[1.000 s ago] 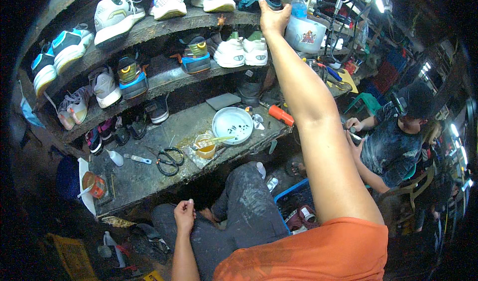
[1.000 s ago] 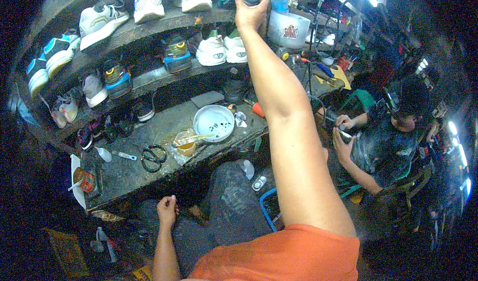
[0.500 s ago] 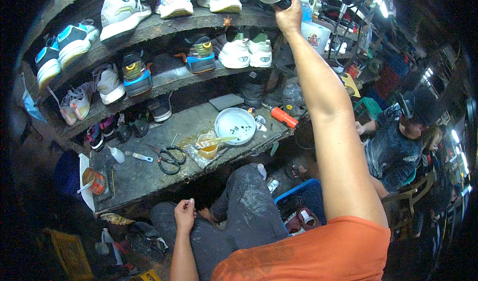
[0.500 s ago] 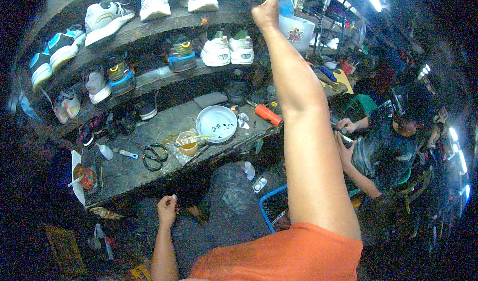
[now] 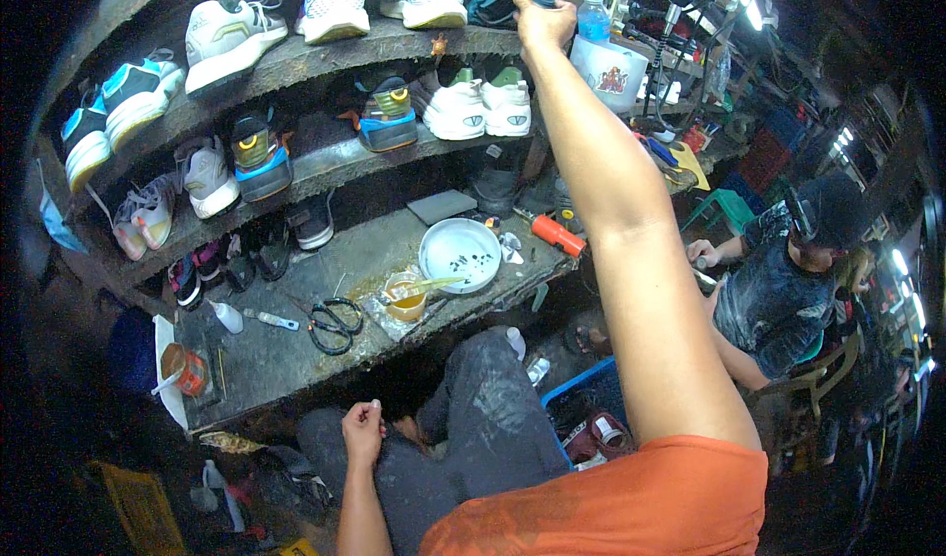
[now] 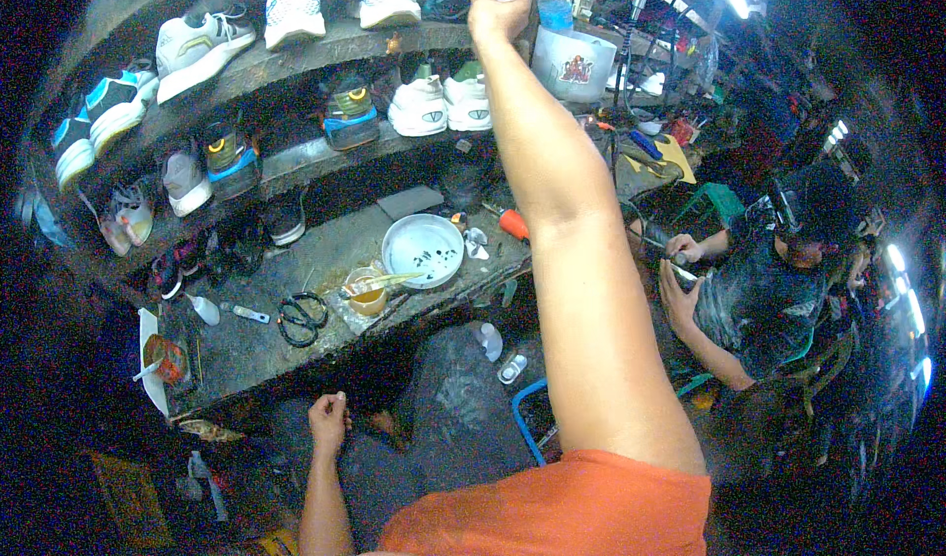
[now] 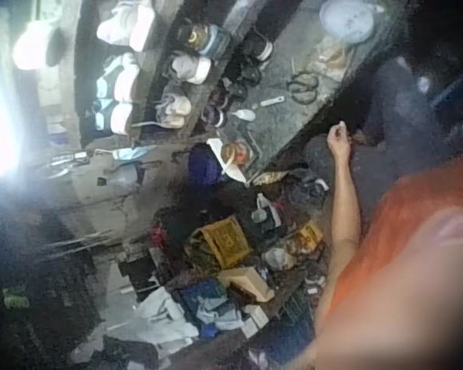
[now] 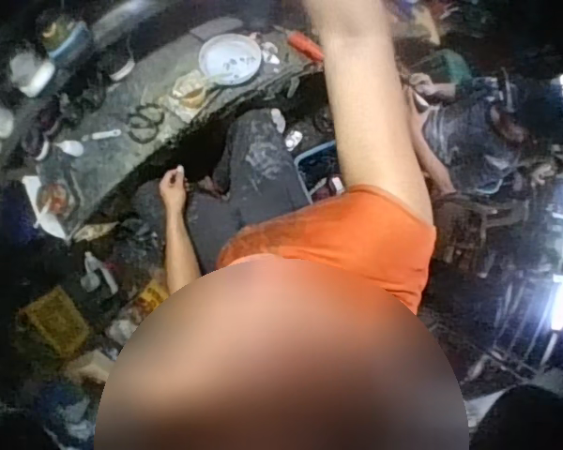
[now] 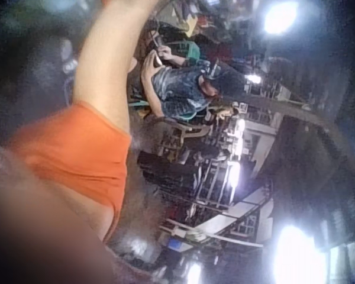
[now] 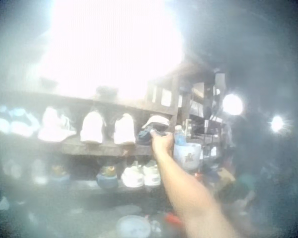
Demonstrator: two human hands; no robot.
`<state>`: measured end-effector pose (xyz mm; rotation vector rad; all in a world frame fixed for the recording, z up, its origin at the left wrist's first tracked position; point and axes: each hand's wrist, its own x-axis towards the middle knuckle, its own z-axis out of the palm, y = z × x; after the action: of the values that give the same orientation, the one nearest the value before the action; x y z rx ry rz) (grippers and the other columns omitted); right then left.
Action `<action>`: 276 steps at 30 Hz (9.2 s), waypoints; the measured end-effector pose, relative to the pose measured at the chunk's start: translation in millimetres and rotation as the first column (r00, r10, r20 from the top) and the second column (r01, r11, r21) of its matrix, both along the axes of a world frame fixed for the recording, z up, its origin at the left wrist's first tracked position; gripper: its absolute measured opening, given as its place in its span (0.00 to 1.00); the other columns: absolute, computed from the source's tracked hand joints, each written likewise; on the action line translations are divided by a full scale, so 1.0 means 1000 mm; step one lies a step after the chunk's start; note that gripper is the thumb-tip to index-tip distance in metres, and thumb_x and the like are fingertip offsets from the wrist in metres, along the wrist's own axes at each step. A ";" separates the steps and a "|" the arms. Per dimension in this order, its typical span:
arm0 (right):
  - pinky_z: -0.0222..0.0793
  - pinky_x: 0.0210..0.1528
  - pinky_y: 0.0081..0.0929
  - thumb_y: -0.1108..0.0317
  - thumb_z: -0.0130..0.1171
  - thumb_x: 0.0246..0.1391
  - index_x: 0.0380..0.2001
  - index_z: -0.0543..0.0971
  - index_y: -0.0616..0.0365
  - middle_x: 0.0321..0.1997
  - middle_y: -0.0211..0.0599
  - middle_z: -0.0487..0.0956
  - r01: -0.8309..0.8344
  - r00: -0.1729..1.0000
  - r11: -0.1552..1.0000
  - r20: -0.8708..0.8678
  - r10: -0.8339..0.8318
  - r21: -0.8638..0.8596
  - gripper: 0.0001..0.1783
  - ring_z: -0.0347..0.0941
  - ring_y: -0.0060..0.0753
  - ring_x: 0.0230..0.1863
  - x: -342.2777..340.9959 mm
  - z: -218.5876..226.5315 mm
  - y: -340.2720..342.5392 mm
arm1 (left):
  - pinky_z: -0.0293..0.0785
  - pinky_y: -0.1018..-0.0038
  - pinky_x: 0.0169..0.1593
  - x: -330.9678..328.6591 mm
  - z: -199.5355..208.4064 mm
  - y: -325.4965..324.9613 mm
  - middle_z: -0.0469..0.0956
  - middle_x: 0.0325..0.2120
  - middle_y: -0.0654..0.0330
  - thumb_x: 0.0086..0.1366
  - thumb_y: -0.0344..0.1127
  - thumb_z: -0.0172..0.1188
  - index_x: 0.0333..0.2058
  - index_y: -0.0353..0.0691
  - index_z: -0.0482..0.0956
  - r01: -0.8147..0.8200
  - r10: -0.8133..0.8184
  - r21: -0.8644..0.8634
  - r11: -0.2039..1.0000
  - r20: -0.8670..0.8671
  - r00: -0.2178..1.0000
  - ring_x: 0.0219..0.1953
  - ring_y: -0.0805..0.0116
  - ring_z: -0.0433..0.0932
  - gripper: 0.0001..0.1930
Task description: The person paints the sole of a teal and white sneaker with a brush, repeatedly dipping it into a small container of yellowish liquid. After finishing, the person places the shoe on a shelf and picks up a second sneaker with a colorful sole to inspect it.
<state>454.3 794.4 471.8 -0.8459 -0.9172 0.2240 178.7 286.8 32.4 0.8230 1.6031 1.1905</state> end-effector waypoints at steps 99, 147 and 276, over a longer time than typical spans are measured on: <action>0.76 0.54 0.48 0.81 0.59 0.55 0.57 0.71 0.49 0.60 0.38 0.73 -0.501 0.865 0.865 -0.048 0.499 -0.030 0.27 0.74 0.40 0.55 0.204 -0.188 -0.399 | 0.69 0.80 0.28 -0.043 0.067 -0.065 0.76 0.24 0.65 0.71 0.41 0.60 0.37 0.37 0.81 -0.052 0.170 0.305 0.951 -0.373 0.912 0.25 0.80 0.73 0.12; 0.76 0.55 0.50 0.62 0.50 0.60 0.62 0.67 0.50 0.64 0.42 0.71 -0.228 0.751 0.601 0.255 0.610 -0.766 0.26 0.72 0.45 0.59 -0.087 -0.297 -0.280 | 0.66 0.50 0.64 -0.493 -0.394 -0.233 0.73 0.57 0.46 0.58 0.60 0.60 0.62 0.49 0.71 -0.842 0.234 -0.294 0.453 -0.871 0.431 0.60 0.45 0.72 0.36; 0.69 0.57 0.30 0.67 0.78 0.43 0.55 0.71 0.68 0.52 0.44 0.80 -0.181 0.977 0.983 -0.110 0.180 0.000 0.38 0.76 0.33 0.51 -0.007 -0.033 -0.035 | 0.66 0.66 0.63 -0.021 0.238 -0.028 0.79 0.52 0.50 0.59 0.31 0.67 0.55 0.32 0.77 0.241 -0.185 0.041 0.970 -0.520 0.834 0.57 0.58 0.76 0.25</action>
<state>446.8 759.8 439.2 -0.7523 -0.8906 0.4292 157.9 259.1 270.4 1.4451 1.8155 0.9418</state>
